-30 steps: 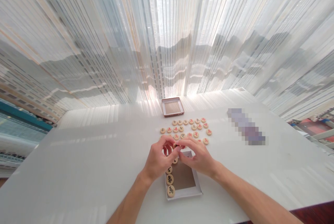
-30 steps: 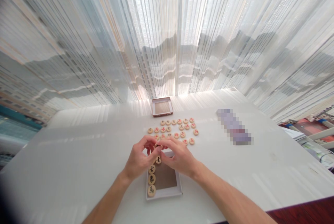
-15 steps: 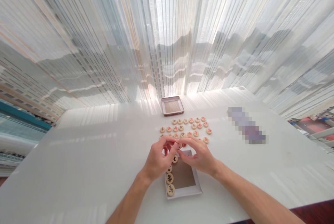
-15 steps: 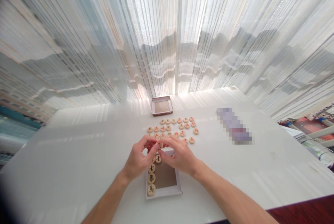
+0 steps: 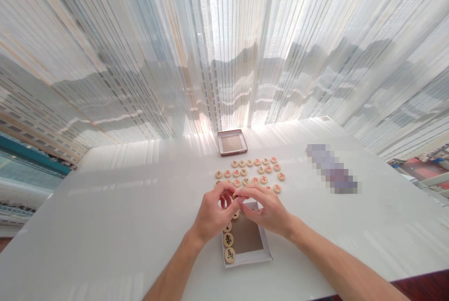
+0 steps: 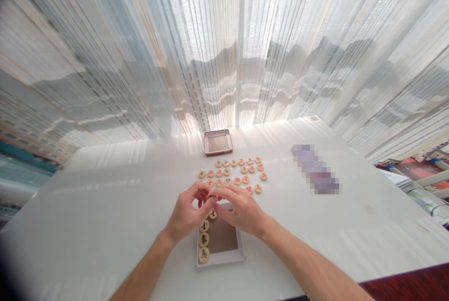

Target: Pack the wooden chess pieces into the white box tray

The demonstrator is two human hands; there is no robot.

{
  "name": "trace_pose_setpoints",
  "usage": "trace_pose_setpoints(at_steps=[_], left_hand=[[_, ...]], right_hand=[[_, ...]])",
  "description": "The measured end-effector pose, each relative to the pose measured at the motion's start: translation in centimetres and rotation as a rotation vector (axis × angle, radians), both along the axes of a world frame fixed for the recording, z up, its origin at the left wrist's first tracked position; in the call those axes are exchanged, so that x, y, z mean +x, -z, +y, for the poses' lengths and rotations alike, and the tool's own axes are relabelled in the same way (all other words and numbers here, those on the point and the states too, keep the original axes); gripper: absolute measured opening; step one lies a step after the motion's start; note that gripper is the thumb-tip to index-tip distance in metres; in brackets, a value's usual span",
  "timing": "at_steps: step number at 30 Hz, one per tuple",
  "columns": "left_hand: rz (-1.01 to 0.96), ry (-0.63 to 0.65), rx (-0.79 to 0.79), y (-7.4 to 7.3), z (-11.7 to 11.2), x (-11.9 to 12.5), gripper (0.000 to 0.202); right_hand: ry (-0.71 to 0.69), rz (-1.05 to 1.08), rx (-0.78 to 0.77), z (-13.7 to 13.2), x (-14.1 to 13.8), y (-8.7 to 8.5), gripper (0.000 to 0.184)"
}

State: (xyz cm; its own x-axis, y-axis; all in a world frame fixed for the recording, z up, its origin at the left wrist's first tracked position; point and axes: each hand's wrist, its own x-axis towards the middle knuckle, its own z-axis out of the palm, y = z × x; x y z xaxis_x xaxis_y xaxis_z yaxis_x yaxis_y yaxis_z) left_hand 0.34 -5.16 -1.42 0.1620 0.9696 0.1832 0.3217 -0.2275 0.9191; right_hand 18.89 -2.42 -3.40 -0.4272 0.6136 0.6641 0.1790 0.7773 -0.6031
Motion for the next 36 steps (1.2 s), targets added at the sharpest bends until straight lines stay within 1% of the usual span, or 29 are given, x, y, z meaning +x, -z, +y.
trace_pose_setpoints(at_steps=[6, 13, 17, 21, 24, 27, 30, 33, 36], left_hand=[[-0.015, 0.011, -0.001, -0.1, -0.1, 0.0, 0.017], [-0.056, 0.057, -0.002, -0.8, -0.1, 0.0, 0.022], [-0.053, 0.038, -0.023, -0.9, 0.0, -0.2, 0.025], [-0.042, -0.006, -0.013, -0.6, 0.3, -0.7, 0.025], [0.039, -0.054, 0.044, -0.5, 0.5, -1.1, 0.023], [0.200, -0.099, 0.137, -0.5, 0.8, -1.8, 0.022], [0.362, -0.124, 0.214, -0.5, 1.1, -2.7, 0.020], [0.446, -0.157, 0.211, -0.3, 1.5, -3.6, 0.019], [0.484, -0.165, 0.191, -0.1, 1.8, -4.1, 0.019]], right_hand=[[0.012, -0.015, -0.026, 0.0, 0.1, 0.0, 0.035], [0.063, -0.006, -0.025, 0.0, 0.0, -0.2, 0.035], [0.043, 0.022, -0.082, 0.1, 0.0, -0.8, 0.032], [0.043, 0.040, -0.142, 0.4, 0.5, -0.9, 0.023], [0.076, 0.076, -0.214, 0.7, 0.8, -0.8, 0.017], [0.077, 0.135, -0.316, 0.9, 1.0, -0.8, 0.012], [0.058, 0.175, -0.409, 1.0, 1.2, -0.9, 0.011], [0.040, 0.186, -0.477, 1.1, 1.4, -1.2, 0.012], [-0.008, 0.142, -0.524, 1.1, 1.8, -1.8, 0.011]])
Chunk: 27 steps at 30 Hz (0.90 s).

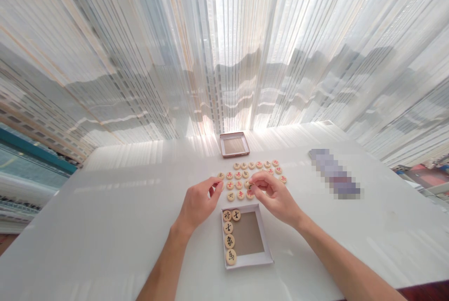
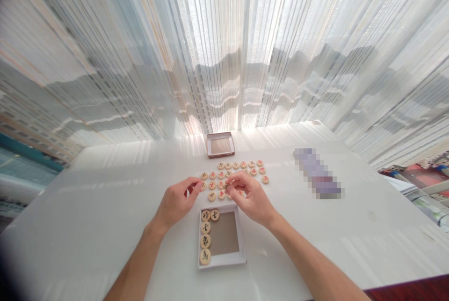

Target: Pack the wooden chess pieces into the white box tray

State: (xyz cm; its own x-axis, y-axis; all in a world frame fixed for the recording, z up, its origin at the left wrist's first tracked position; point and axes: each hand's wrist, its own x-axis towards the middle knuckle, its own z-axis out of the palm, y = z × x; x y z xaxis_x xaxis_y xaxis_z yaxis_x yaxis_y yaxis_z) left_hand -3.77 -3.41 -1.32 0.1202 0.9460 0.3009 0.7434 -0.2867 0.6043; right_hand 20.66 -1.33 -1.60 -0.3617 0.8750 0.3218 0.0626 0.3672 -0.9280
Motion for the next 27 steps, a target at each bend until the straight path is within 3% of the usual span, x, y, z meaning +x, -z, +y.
trace_pose_setpoints(at_steps=[4, 9, 19, 27], left_hand=[[0.005, 0.057, -0.050, 0.0, 0.0, 0.1, 0.020], [0.035, 0.109, -0.117, 0.0, -0.4, 0.4, 0.017], [0.055, 0.191, -0.264, -0.4, -1.0, 0.9, 0.016], [0.126, 0.256, -0.264, -0.6, -1.6, 1.7, 0.022]], right_hand=[[-0.135, -0.162, -0.049, -0.3, 0.5, -0.9, 0.009], [-0.267, -0.293, 0.000, -0.8, 0.9, -1.3, 0.021], [-0.192, -0.575, 0.130, -2.0, 0.0, -0.6, 0.011], [-0.094, -0.799, 0.327, -2.3, -0.7, 0.4, 0.013]])
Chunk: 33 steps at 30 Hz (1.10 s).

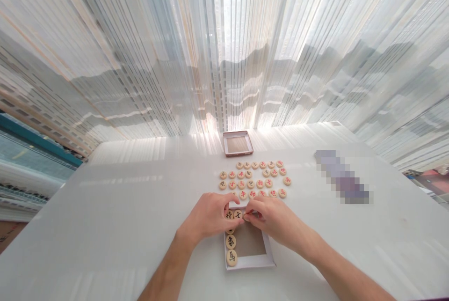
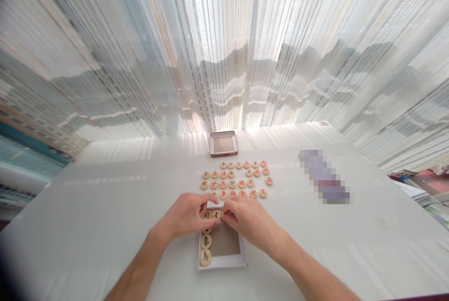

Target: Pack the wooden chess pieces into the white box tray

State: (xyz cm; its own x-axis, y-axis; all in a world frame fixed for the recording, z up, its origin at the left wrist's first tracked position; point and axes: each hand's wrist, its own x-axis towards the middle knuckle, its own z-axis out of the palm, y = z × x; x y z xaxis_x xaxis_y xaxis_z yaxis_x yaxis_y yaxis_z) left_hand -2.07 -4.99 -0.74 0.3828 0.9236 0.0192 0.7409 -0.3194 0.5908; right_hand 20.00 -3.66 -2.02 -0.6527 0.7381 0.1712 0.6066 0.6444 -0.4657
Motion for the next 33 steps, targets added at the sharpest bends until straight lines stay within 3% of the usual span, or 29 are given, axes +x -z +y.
trace_pose_setpoints(at_steps=[6, 15, 33], left_hand=[[0.048, -0.005, -0.060, -0.1, 0.0, 0.3, 0.019], [0.071, -0.012, -0.072, 0.0, 0.0, 0.2, 0.018], [0.052, 0.000, -0.032, 0.2, -0.1, 0.3, 0.016]], right_hand=[[0.020, -0.117, 0.099, -0.4, 0.0, -0.7, 0.020], [-0.059, -0.211, 0.056, -0.7, 0.9, -1.9, 0.012], [-0.019, -0.193, 0.150, -0.5, 0.3, -0.4, 0.019]])
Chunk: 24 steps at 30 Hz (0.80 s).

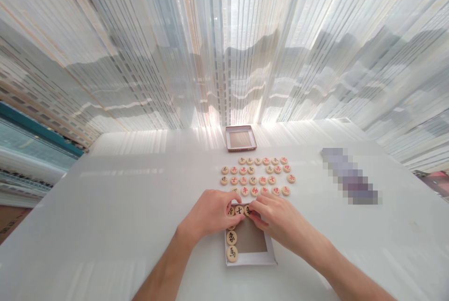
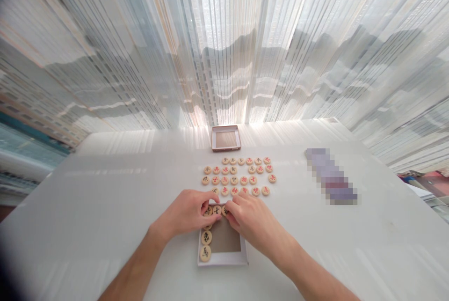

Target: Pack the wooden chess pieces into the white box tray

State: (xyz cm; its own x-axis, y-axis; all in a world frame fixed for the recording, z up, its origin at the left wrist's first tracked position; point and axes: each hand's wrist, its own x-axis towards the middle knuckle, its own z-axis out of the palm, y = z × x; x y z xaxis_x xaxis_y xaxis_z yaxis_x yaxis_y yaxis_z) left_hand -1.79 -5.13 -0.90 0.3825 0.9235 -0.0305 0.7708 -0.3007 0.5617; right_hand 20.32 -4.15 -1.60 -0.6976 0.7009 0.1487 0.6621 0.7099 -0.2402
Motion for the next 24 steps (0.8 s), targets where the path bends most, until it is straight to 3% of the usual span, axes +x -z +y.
trace_pose_setpoints(at_steps=[5, 14, 24], left_hand=[[-0.055, -0.016, 0.045, 0.0, 0.1, -0.4, 0.019], [-0.082, -0.274, 0.305, 1.3, 2.1, -2.7, 0.018], [-0.116, -0.296, 0.398, 1.9, 2.8, -2.7, 0.015]], right_hand=[[-0.009, 0.030, -0.019, 0.2, 0.3, -0.6, 0.015], [0.194, 0.261, 0.040, 3.3, 3.3, -1.4, 0.015], [0.305, 0.354, 0.121, 5.3, 4.8, -0.8, 0.019]])
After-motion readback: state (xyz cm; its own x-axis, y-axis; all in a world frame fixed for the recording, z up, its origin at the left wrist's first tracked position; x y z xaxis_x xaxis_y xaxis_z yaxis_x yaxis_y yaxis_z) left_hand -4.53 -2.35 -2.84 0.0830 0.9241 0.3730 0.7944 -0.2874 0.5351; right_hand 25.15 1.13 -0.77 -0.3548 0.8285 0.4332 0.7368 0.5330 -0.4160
